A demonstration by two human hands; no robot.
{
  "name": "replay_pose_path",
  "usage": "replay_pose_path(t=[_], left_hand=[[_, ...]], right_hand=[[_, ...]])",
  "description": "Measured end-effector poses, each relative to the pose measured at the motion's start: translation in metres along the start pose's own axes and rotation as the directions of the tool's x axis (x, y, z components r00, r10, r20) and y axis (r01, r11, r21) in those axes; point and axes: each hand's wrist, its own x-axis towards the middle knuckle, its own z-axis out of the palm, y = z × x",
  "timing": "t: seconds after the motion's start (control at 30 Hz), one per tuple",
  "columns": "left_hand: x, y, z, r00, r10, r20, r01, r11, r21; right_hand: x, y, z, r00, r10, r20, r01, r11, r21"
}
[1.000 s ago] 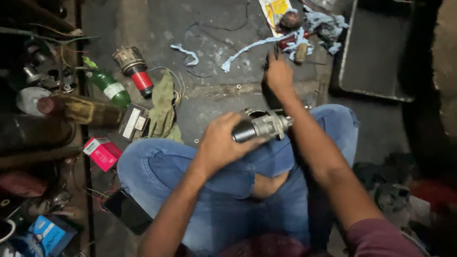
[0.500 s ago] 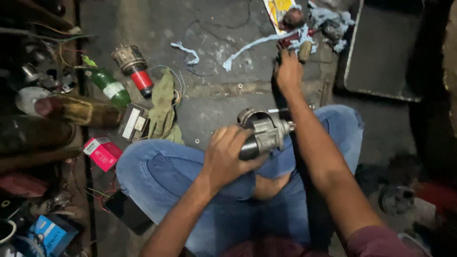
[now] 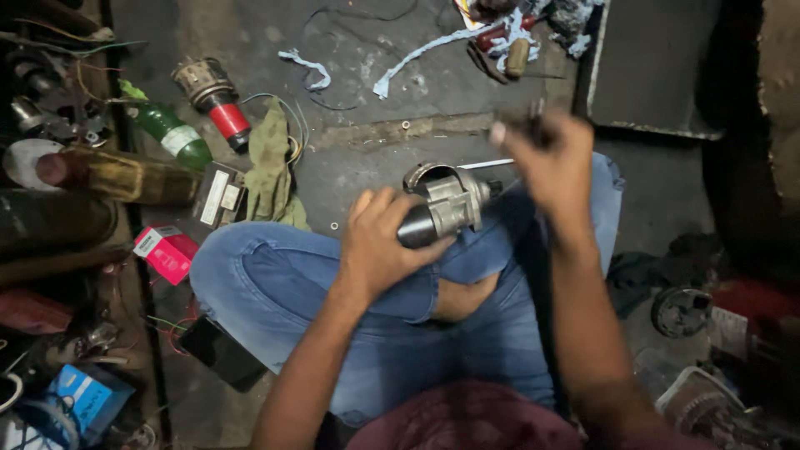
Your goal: The person sits cross-legged on the floor and repairs a starter motor, using a screwdriver to loosen and remove parts from the unit held in their lap. They turn the motor over, manipulate its end cap and solenoid, and reposition it repeatedly while working on different sides.
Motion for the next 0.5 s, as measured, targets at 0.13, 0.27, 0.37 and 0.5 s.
replay_pose_path(t=[0.13, 0.27, 0.37, 0.5], left_hand=[[-0.002, -0.001, 0.006, 1.000, 0.003, -0.015, -0.002, 1.000, 0.011], [-0.006, 0.000, 0.010, 0.999, 0.024, -0.039, -0.023, 1.000, 0.021], [-0.006, 0.001, 0.011, 0.999, 0.048, -0.025, -0.048, 0.999, 0.000], [-0.005, 0.001, 0.013, 0.996, 0.088, -0.035, -0.087, 0.996, 0.020]], right_hand=[[-0.081, 0.020, 0.018, 0.995, 0.100, 0.006, -0.098, 0.966, 0.239], [-0.098, 0.041, 0.038, 0.998, 0.058, -0.018, -0.043, 0.887, 0.459], [-0.094, 0.048, 0.037, 1.000, -0.012, 0.013, 0.004, 0.877, 0.480], [-0.084, 0.050, 0.032, 0.997, -0.046, 0.062, 0.022, 0.941, 0.339]])
